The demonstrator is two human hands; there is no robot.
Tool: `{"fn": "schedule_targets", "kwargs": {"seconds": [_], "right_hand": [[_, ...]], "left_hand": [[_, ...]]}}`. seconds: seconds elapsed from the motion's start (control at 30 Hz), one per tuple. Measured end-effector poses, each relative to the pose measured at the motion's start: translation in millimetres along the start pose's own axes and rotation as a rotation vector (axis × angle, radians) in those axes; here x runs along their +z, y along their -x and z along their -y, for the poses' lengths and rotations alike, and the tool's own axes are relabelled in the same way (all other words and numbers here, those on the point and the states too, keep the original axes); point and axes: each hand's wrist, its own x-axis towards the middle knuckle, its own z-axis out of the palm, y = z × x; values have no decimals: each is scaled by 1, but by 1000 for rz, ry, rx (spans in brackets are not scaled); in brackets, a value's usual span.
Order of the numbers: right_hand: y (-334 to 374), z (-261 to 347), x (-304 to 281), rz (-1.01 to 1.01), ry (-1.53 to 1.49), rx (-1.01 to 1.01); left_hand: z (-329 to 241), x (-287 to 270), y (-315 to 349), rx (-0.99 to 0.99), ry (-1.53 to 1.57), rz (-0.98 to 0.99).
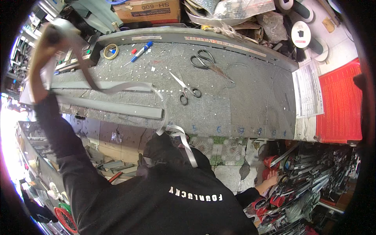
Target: The person applies white tape to the edges of several gray metal strips on a workbench. They use a blue marker to label a strip, then continue taping and cutting the tape with scissors. The person handles the strips one at a time, aligning and pressing the tape along the edges.
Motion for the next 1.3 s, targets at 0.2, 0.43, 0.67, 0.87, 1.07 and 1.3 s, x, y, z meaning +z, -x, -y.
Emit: {"fn": "schedule_targets", "kwargs": {"seconds": [0.2,0.43,0.67,0.87,1.07,1.3], "right_hand": [[258,122,256,773,-29,-432],[559,142,361,1378,318,-1107],[532,134,399,1669,1124,-679],[496,119,346,1771,718,-38],[400,167,235,369,1386,-877],[447,230,221,1267,1350,49]], "left_hand": [[-119,168,75,261,-158,423],[-108,267,94,100,9,683],[-92,298,96,71,49,341],[-93,259,84,168,216,258],[-93,237,75,223,297,364],[-68,331,91,163,216,487]]}}
